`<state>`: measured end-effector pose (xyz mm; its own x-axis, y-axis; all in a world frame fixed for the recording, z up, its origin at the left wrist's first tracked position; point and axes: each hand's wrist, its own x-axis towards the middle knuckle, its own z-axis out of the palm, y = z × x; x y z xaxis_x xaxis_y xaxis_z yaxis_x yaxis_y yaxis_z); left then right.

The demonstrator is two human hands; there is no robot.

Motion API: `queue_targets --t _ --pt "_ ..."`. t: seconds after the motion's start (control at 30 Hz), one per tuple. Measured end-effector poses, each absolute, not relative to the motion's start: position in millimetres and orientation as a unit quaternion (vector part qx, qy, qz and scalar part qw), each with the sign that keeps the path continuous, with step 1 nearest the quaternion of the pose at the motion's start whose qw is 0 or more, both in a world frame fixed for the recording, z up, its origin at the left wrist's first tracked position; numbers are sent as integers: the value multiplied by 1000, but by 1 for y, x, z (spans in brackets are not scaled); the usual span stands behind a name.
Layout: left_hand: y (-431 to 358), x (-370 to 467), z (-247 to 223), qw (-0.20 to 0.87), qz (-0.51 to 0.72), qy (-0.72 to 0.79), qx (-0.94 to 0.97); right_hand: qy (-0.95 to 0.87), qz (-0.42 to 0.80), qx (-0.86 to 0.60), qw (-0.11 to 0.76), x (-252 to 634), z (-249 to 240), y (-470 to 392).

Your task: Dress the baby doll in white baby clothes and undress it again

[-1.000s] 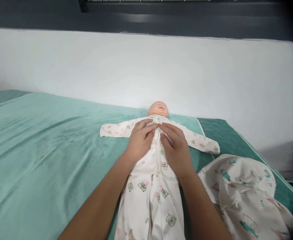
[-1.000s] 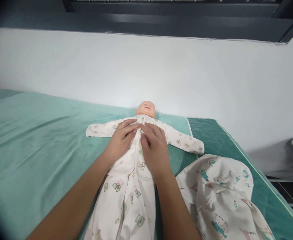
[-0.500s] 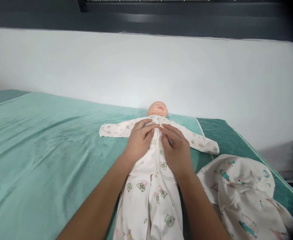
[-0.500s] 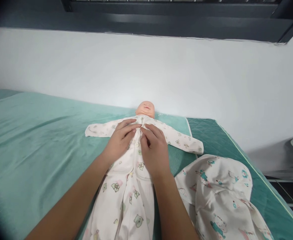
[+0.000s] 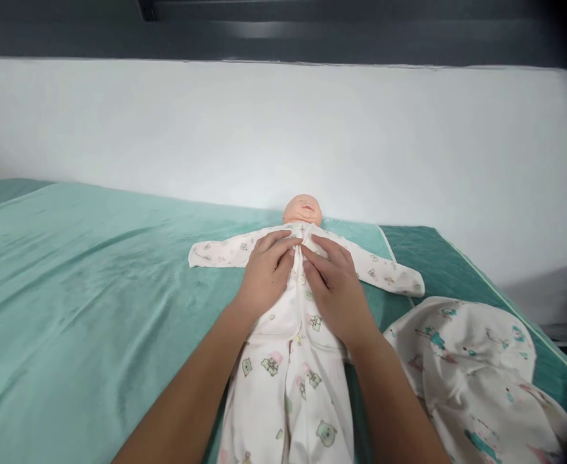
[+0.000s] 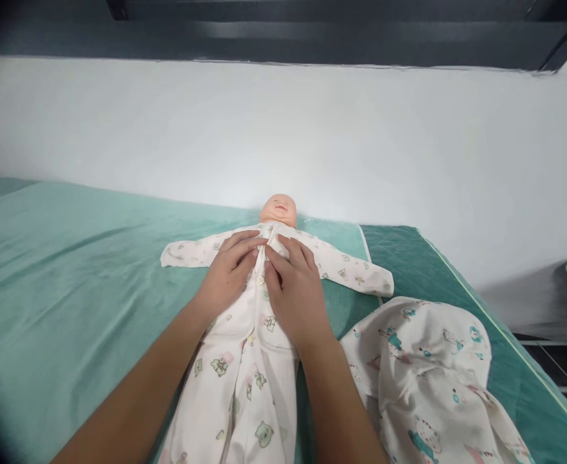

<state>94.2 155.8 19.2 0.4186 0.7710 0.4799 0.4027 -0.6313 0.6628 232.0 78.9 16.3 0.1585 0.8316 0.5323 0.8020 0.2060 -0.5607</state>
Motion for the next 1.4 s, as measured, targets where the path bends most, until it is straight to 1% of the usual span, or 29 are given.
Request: queue_targets --t 0.07,0.13,0.27,0.6,0.73,0.8,0.97,1.1,1.23,1.4 --pt "156 95 18 229 401 363 809 -663 2 -641 387 231 19 76" --pt "156 95 18 227 406 363 807 -662 7 -644 382 231 19 75" --pt "156 94 18 232 411 357 806 -642 50 -624 443 233 13 79" --pt "152 95 20 261 437 333 794 -594 92 -588 540 230 12 82" --pt "150 93 22 299 449 337 772 -566 125 -567 585 231 11 83" --pt "150 90 26 334 426 327 775 -547 148 -565 600 232 11 84" --pt "150 77 40 412 325 267 808 -533 205 -578 583 235 14 83" --pt "152 70 44 399 293 261 829 -544 242 -570 566 243 17 79" --pt "156 65 45 416 253 242 839 -608 259 -557 503 254 20 74" --pt "157 62 46 405 256 232 846 -643 251 -554 465 260 21 70"
